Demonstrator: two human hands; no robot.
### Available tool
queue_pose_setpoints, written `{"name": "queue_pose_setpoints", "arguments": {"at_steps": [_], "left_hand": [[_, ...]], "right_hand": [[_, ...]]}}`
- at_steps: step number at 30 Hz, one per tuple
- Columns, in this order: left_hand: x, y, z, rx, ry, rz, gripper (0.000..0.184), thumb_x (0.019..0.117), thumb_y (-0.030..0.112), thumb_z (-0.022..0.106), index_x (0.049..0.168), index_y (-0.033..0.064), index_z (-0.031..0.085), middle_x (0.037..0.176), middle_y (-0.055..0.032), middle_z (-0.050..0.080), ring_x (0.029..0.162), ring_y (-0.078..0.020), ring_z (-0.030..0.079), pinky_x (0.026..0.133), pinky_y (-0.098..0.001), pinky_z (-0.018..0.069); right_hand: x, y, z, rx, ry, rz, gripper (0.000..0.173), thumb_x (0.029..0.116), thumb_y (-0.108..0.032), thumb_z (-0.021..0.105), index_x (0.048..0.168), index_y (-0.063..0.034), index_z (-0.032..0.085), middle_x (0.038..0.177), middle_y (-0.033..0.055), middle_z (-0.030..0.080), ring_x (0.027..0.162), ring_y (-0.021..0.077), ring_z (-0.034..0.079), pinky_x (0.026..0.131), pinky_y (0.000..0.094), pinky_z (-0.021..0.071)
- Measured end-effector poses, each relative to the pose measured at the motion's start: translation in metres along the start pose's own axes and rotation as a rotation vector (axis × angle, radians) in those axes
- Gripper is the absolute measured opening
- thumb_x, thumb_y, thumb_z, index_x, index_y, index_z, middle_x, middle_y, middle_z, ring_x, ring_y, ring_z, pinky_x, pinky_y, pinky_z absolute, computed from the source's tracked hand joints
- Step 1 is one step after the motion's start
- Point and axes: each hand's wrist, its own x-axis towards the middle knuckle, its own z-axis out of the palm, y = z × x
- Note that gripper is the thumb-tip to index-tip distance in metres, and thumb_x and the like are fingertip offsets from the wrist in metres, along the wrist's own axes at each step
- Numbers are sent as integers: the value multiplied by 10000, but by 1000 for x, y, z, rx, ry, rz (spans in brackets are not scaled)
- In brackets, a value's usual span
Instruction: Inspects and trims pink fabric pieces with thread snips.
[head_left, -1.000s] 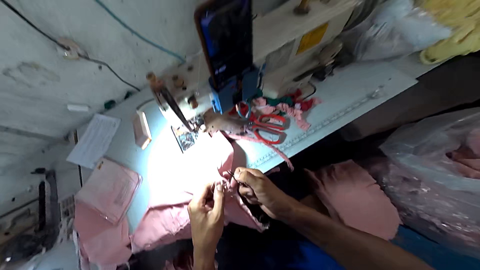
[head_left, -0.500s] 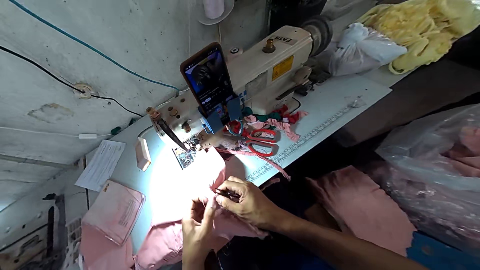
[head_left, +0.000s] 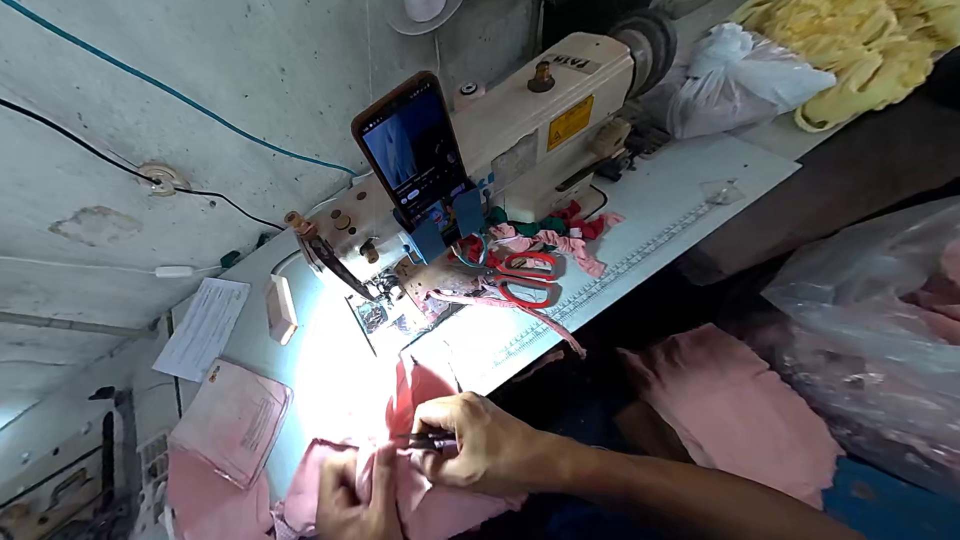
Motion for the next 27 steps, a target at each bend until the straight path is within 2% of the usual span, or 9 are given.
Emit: {"name": "queue_pose_setpoints", "arguments": {"at_steps": [3, 6, 8, 10, 13, 15, 18, 21, 27], "left_hand": [[-13, 3, -1, 137, 175, 308, 277, 896, 218, 798, 935, 183, 526, 860, 133, 577, 827, 59, 593, 767, -138, 524], [-4, -10, 7, 518, 182, 259, 537, 861, 317, 792, 1116, -85, 545, 967, -139, 560, 850, -117, 542, 789, -260, 481], [2, -11, 16, 648, 114, 221, 608, 891, 403, 742, 1190, -98, 569, 1055, -202, 549, 916, -195, 533, 821, -308, 463], [-1, -5, 25, 653, 36, 263, 462, 944, 396, 693, 1024, -58, 668, 910, -162, 624, 843, -210, 588, 786, -347, 498], [0, -5, 35, 679, -172, 140, 414, 1009, 453, 557, 812, 141, 743, 668, 47, 635, 611, -69, 613, 577, -305, 518], [6, -12, 36, 591, -293, 57, 409, 1037, 435, 515, 859, 163, 763, 678, 59, 638, 608, -65, 617, 568, -328, 518], [12, -18, 35, 253, -420, -70, 278, 1035, 302, 564, 962, 120, 761, 736, 60, 674, 624, -29, 632, 579, -222, 550], [15, -23, 38, -24, -374, -192, 148, 966, 181, 689, 913, 52, 738, 730, -8, 687, 615, -73, 641, 568, -212, 548], [11, -25, 40, -32, -369, -184, 167, 968, 204, 685, 883, 60, 682, 705, -6, 657, 601, -84, 637, 555, -224, 556]], "right_hand": [[-1, -5, 6, -72, 62, -95, 184, 918, -248, 689, 979, -75, 708, 772, 57, 648, 697, 164, 618, 605, 367, 495], [2, 5, 7, -234, 144, 41, 214, 916, -283, 682, 1031, -110, 735, 878, 55, 712, 809, 204, 691, 693, 443, 562], [3, 16, 5, -265, 213, 149, 244, 903, -305, 683, 1019, -95, 724, 884, 63, 708, 823, 214, 686, 702, 454, 551], [-2, 22, 2, -259, 301, 195, 258, 909, -321, 676, 1006, -86, 721, 861, 64, 699, 799, 201, 675, 695, 431, 545], [-9, 24, 3, -242, 401, 214, 260, 931, -325, 657, 998, -80, 712, 819, 57, 680, 761, 176, 656, 682, 386, 536], [-11, 25, 7, -243, 447, 202, 266, 954, -337, 639, 990, -82, 708, 801, 50, 672, 740, 161, 650, 665, 366, 534], [-15, 27, 12, -206, 463, 198, 244, 961, -315, 624, 1043, -101, 707, 834, 36, 691, 767, 142, 666, 692, 351, 552], [-17, 25, 6, -145, 403, 232, 239, 961, -316, 618, 1076, -130, 714, 841, 10, 695, 774, 110, 659, 692, 333, 543], [-13, 23, -17, -138, 251, 242, 250, 934, -328, 654, 1025, -100, 701, 894, 38, 665, 825, 136, 631, 721, 346, 513]]}}
